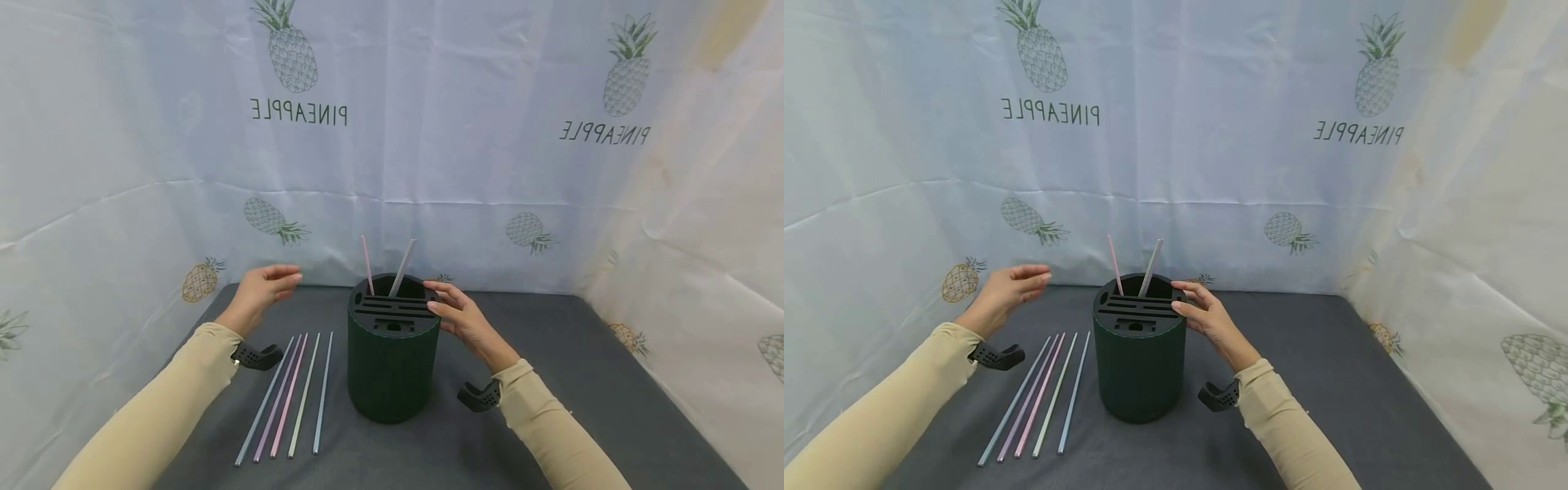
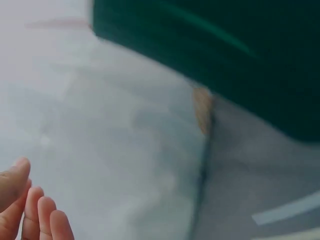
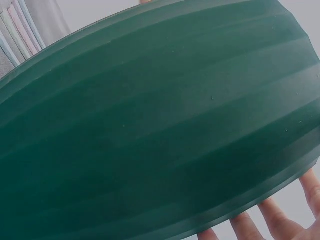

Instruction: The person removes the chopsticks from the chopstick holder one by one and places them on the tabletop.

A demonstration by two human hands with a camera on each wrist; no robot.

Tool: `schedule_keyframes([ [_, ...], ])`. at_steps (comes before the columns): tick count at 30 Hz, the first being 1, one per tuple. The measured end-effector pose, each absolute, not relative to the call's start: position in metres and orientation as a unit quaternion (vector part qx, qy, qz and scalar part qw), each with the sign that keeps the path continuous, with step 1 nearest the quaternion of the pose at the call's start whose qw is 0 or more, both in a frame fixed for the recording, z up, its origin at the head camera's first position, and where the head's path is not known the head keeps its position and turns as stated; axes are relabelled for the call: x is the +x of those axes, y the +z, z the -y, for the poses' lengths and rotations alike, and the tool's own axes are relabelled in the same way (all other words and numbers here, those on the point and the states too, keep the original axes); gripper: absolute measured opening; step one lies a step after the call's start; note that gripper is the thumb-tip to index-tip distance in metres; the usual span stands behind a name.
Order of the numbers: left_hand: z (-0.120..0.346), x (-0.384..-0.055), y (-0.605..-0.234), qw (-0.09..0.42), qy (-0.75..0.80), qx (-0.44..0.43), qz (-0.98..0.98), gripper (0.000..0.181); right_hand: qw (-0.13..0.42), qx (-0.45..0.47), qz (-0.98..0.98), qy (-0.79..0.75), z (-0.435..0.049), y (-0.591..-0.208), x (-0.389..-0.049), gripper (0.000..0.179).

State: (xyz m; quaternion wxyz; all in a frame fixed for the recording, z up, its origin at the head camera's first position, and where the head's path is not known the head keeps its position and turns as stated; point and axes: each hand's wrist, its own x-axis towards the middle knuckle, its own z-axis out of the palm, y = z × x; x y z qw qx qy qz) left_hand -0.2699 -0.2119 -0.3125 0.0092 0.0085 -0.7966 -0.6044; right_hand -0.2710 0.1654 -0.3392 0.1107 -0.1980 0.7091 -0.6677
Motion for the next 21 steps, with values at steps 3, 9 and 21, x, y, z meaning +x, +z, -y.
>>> schedule_keyframes([
  [3,0.196,-0.272,-0.288,0.016,-0.631,-0.015,0.776,0.052,0.111,-0.196,-0.710,-0.667,-0.165,-0.339,-0.270,0.054],
  [9,0.160,-0.279,-0.262,0.007,-0.683,-0.064,0.728,0.046,0.112,-0.190,-0.715,-0.664,-0.164,-0.338,-0.270,0.055],
  [21,0.118,-0.290,-0.263,-0.038,-0.717,-0.103,0.688,0.036,0.108,-0.193,-0.714,-0.665,-0.165,-0.340,-0.269,0.053],
])
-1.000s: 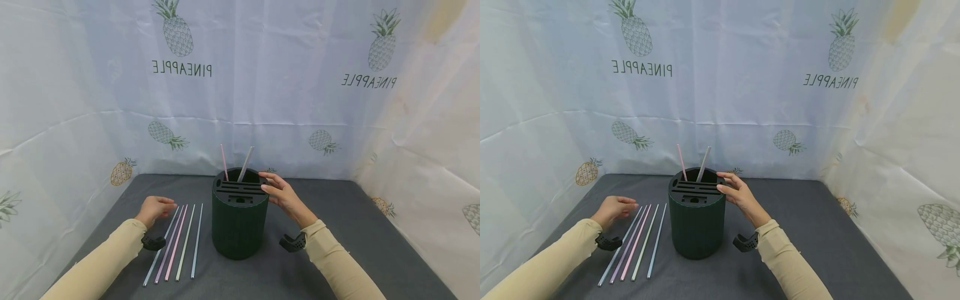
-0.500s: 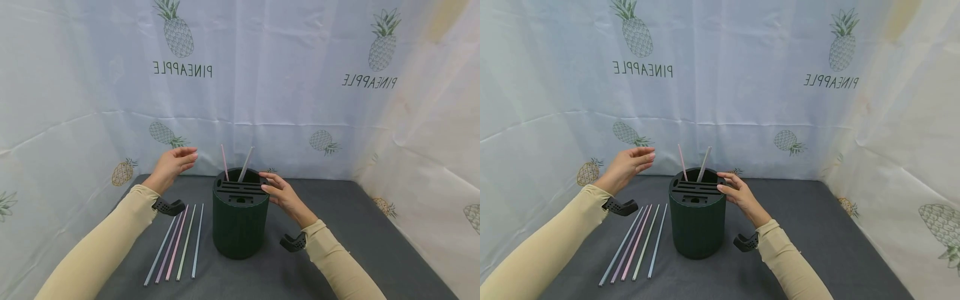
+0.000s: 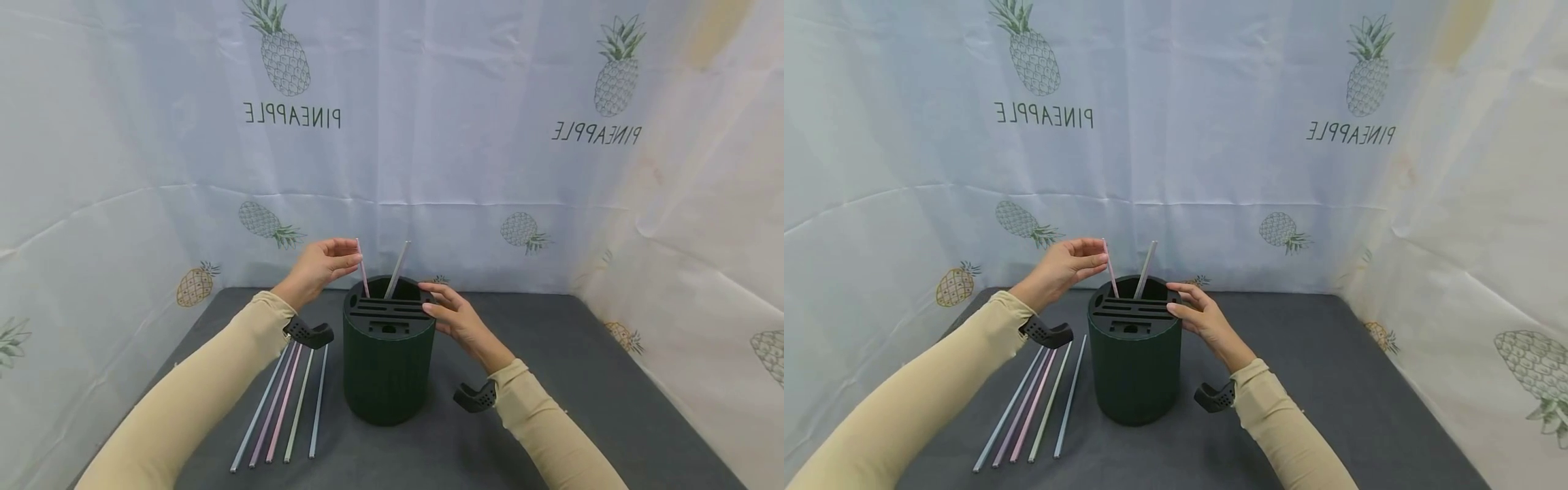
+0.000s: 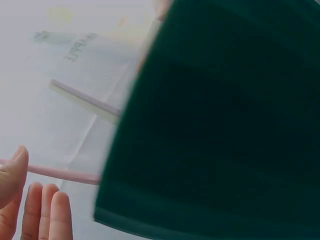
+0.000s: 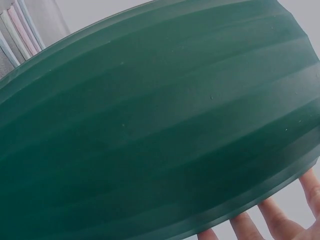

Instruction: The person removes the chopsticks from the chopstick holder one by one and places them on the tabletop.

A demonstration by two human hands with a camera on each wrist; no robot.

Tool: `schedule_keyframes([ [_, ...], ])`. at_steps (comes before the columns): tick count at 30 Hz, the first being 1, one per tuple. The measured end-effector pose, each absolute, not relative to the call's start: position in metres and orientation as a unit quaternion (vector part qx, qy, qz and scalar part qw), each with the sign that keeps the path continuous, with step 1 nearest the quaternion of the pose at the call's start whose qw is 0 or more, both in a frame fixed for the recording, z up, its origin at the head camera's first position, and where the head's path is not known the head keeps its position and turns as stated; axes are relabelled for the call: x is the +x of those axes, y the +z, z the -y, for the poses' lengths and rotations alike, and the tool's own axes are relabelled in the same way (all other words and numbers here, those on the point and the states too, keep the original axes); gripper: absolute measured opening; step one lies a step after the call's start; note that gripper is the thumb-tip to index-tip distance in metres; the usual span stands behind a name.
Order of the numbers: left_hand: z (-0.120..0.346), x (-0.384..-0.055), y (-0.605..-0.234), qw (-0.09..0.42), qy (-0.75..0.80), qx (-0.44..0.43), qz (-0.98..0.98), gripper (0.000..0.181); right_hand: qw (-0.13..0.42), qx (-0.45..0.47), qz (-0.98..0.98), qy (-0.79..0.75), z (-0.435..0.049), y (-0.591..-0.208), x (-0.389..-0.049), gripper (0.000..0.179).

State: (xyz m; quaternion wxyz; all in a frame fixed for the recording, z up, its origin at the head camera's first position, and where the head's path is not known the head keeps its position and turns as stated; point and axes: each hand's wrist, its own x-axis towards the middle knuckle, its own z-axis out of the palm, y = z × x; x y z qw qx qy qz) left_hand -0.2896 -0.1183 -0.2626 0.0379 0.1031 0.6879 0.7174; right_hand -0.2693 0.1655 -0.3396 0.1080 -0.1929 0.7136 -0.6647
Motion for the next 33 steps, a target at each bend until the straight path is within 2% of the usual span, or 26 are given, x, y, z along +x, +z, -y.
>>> schedule_keyframes([
  [4,0.114,-0.290,-0.268,0.041,0.713,0.103,-0.692,0.022,0.109,-0.195,-0.713,-0.664,-0.166,-0.339,-0.269,0.054],
  [7,0.113,-0.291,-0.271,0.042,0.712,0.107,-0.692,0.019,0.110,-0.197,-0.712,-0.665,-0.166,-0.339,-0.270,0.054],
  [14,0.112,-0.293,-0.278,0.048,0.703,0.114,-0.700,0.021,0.109,-0.201,-0.711,-0.665,-0.167,-0.340,-0.271,0.054],
  [21,0.111,-0.293,-0.279,0.033,0.706,0.115,-0.698,0.024,0.110,-0.200,-0.711,-0.665,-0.167,-0.340,-0.271,0.054],
  [27,0.113,-0.289,-0.269,-0.022,0.725,0.117,-0.678,0.028,0.108,-0.199,-0.711,-0.666,-0.166,-0.341,-0.271,0.054],
  [33,0.124,-0.286,-0.244,-0.115,0.799,0.142,-0.572,0.015,0.107,-0.199,-0.710,-0.667,-0.166,-0.342,-0.271,0.054],
])
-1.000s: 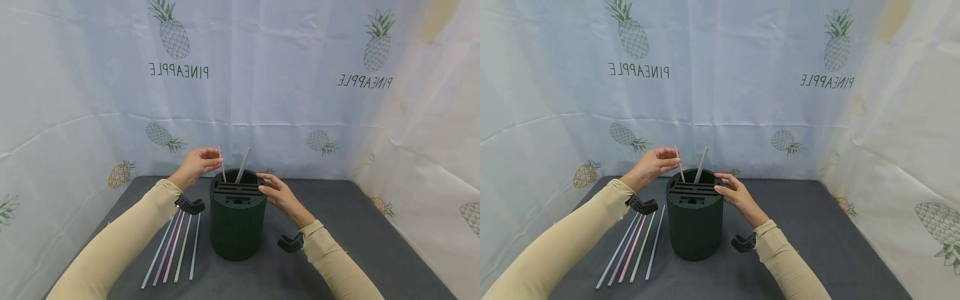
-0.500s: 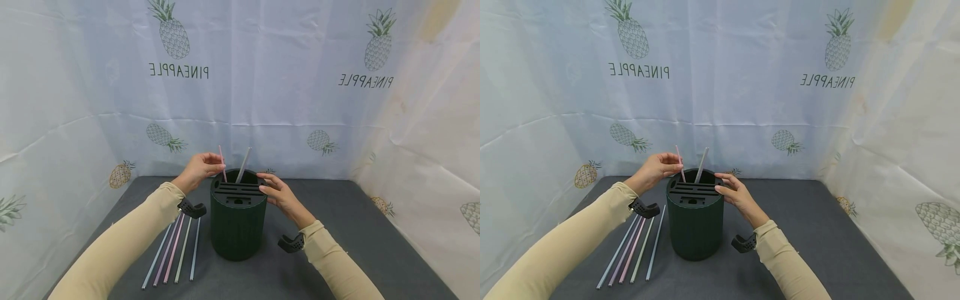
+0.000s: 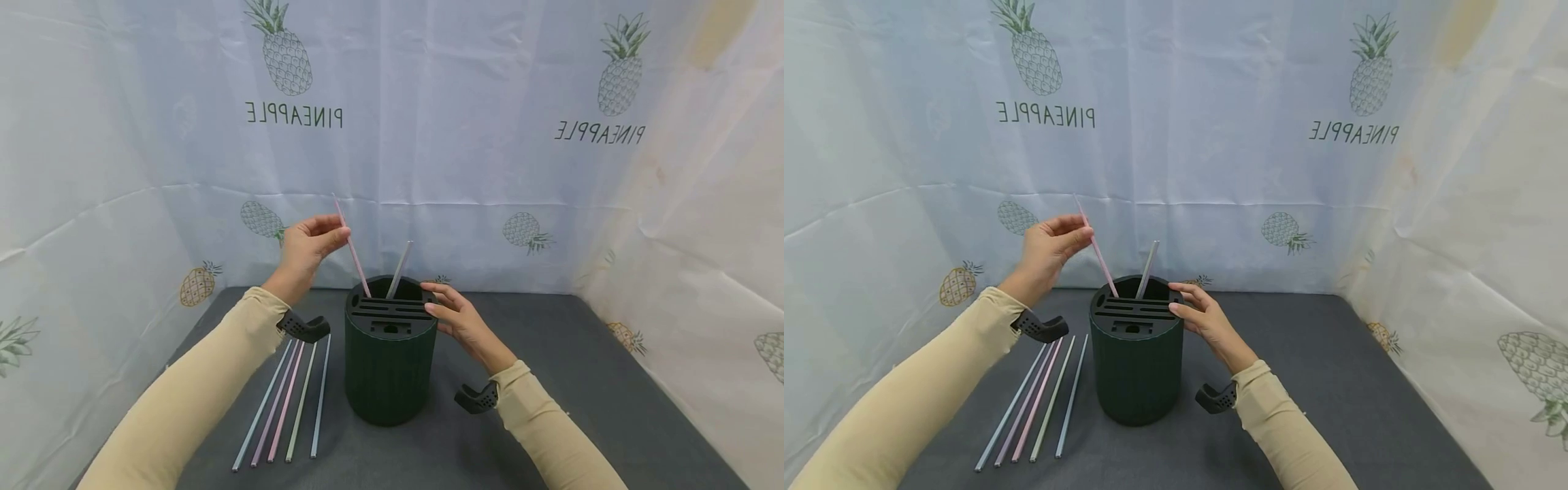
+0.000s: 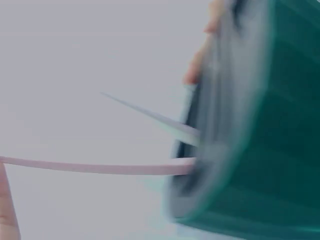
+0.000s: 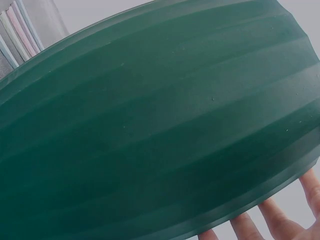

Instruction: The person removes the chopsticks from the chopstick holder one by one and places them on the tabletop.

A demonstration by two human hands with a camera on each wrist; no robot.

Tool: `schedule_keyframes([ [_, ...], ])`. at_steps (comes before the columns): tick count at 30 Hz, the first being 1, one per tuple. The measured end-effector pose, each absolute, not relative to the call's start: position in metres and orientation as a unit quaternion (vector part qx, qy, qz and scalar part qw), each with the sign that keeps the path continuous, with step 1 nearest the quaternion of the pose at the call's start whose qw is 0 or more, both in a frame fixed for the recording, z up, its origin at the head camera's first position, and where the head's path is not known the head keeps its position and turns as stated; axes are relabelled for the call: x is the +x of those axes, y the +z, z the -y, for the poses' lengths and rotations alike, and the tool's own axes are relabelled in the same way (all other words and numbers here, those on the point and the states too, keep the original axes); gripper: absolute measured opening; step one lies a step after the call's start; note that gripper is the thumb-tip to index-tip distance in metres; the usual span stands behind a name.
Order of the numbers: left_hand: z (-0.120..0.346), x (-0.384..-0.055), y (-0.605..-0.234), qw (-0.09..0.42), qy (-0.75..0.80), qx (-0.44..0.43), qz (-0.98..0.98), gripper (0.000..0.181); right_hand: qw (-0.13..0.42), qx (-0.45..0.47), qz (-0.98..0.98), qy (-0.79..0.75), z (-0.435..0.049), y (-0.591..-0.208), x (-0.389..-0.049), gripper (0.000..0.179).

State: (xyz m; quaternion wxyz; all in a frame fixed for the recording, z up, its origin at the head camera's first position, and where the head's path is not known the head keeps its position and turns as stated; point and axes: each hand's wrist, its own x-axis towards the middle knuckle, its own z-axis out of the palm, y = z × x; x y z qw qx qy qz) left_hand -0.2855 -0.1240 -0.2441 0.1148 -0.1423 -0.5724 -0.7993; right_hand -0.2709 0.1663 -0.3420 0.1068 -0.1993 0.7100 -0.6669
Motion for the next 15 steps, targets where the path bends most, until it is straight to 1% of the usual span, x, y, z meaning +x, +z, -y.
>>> schedule_keyframes([
  [4,0.138,-0.281,-0.222,0.184,-0.849,-0.164,0.467,0.017,0.107,-0.200,-0.708,-0.668,-0.166,-0.342,-0.271,0.054],
  [8,0.158,-0.274,-0.201,0.228,-0.877,-0.177,0.384,0.015,0.106,-0.201,-0.709,-0.667,-0.166,-0.342,-0.271,0.054],
  [12,0.182,-0.266,-0.190,0.234,-0.894,-0.162,0.345,0.019,0.107,-0.201,-0.708,-0.668,-0.166,-0.342,-0.271,0.054],
  [15,0.201,-0.262,-0.195,0.228,-0.896,-0.142,0.354,0.017,0.106,-0.202,-0.707,-0.669,-0.166,-0.343,-0.271,0.053],
])
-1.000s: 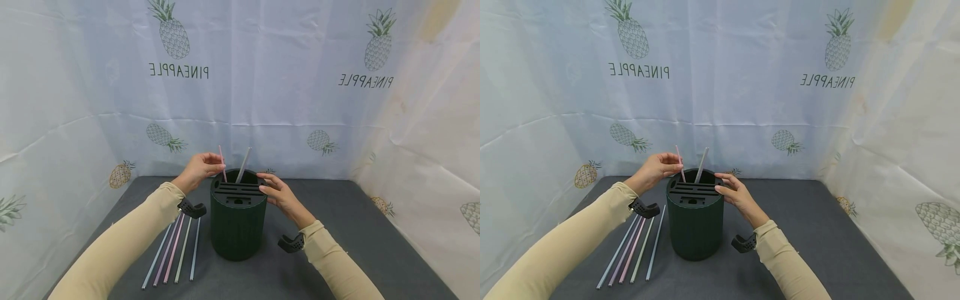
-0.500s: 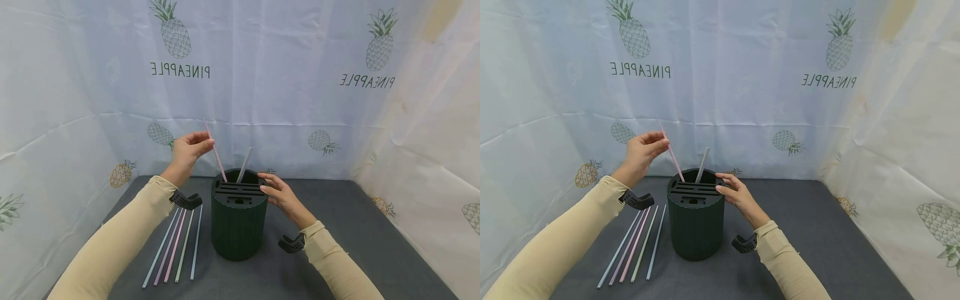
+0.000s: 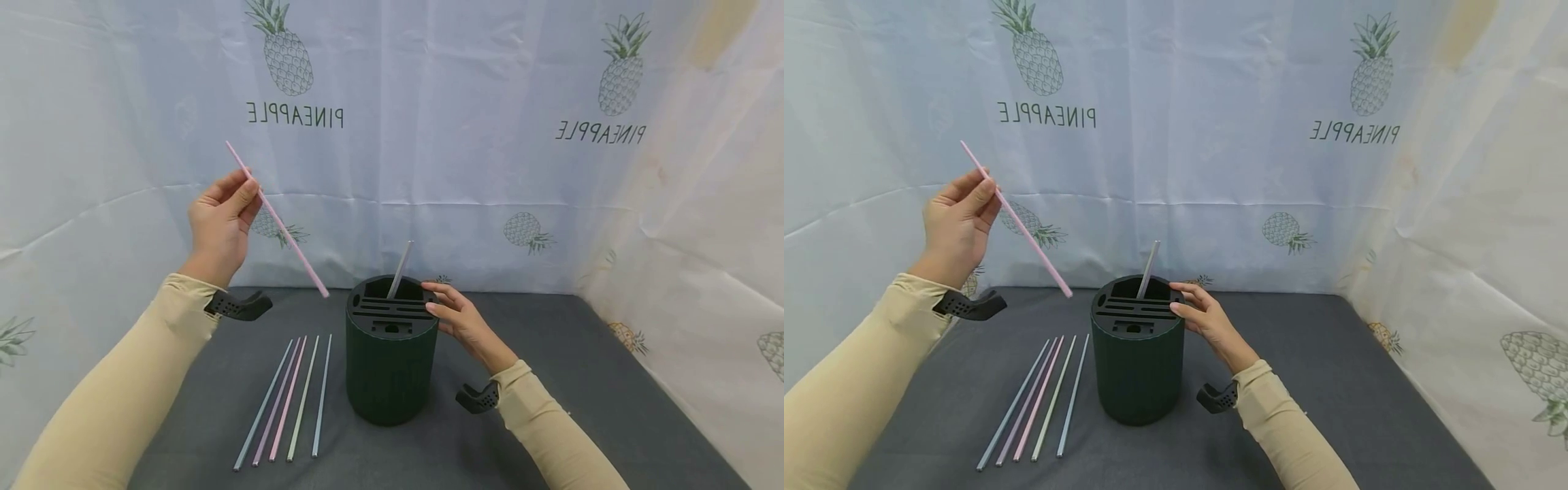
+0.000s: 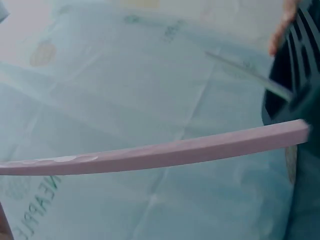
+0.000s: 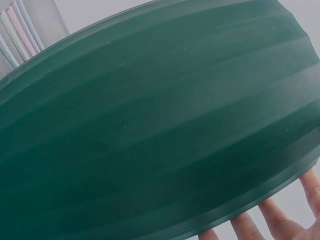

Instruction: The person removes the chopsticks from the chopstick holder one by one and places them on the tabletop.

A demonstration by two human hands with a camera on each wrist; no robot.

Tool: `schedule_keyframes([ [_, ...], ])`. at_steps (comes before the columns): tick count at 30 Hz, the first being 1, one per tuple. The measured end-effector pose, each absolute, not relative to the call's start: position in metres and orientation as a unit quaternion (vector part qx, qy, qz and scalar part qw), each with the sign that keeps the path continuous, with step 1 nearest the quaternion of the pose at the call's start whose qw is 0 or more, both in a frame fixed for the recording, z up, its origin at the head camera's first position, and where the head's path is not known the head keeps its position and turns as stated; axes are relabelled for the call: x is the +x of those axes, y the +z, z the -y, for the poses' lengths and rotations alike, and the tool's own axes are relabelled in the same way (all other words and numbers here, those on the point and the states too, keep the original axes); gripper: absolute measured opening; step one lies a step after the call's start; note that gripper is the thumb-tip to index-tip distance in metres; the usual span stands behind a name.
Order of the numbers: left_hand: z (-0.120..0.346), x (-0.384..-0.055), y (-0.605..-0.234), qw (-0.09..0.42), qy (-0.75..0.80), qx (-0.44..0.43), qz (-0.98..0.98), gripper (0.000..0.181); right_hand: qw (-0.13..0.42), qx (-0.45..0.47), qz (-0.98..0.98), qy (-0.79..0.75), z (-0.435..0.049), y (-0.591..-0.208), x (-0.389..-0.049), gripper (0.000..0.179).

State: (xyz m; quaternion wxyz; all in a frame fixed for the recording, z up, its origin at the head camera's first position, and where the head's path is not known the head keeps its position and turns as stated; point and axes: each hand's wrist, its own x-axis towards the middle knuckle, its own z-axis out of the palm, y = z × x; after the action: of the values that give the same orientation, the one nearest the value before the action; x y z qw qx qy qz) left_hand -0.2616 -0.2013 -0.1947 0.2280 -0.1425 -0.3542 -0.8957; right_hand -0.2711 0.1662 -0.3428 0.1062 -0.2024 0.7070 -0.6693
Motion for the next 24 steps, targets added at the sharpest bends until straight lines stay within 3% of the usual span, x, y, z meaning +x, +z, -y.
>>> schedule_keyframes([
  [4,0.227,-0.258,-0.216,0.205,-0.888,-0.098,0.400,0.015,0.106,-0.205,-0.708,-0.668,-0.166,-0.343,-0.271,0.053],
  [11,0.267,-0.255,-0.273,0.123,-0.831,-0.027,0.541,0.016,0.105,-0.203,-0.708,-0.668,-0.166,-0.342,-0.270,0.053],
  [21,0.299,-0.259,-0.358,0.011,-0.651,0.043,0.757,0.010,0.106,-0.197,-0.711,-0.667,-0.164,-0.341,-0.269,0.053],
  [24,0.302,-0.260,-0.375,-0.006,-0.629,0.047,0.776,0.025,0.105,-0.195,-0.711,-0.668,-0.164,-0.341,-0.269,0.054],
])
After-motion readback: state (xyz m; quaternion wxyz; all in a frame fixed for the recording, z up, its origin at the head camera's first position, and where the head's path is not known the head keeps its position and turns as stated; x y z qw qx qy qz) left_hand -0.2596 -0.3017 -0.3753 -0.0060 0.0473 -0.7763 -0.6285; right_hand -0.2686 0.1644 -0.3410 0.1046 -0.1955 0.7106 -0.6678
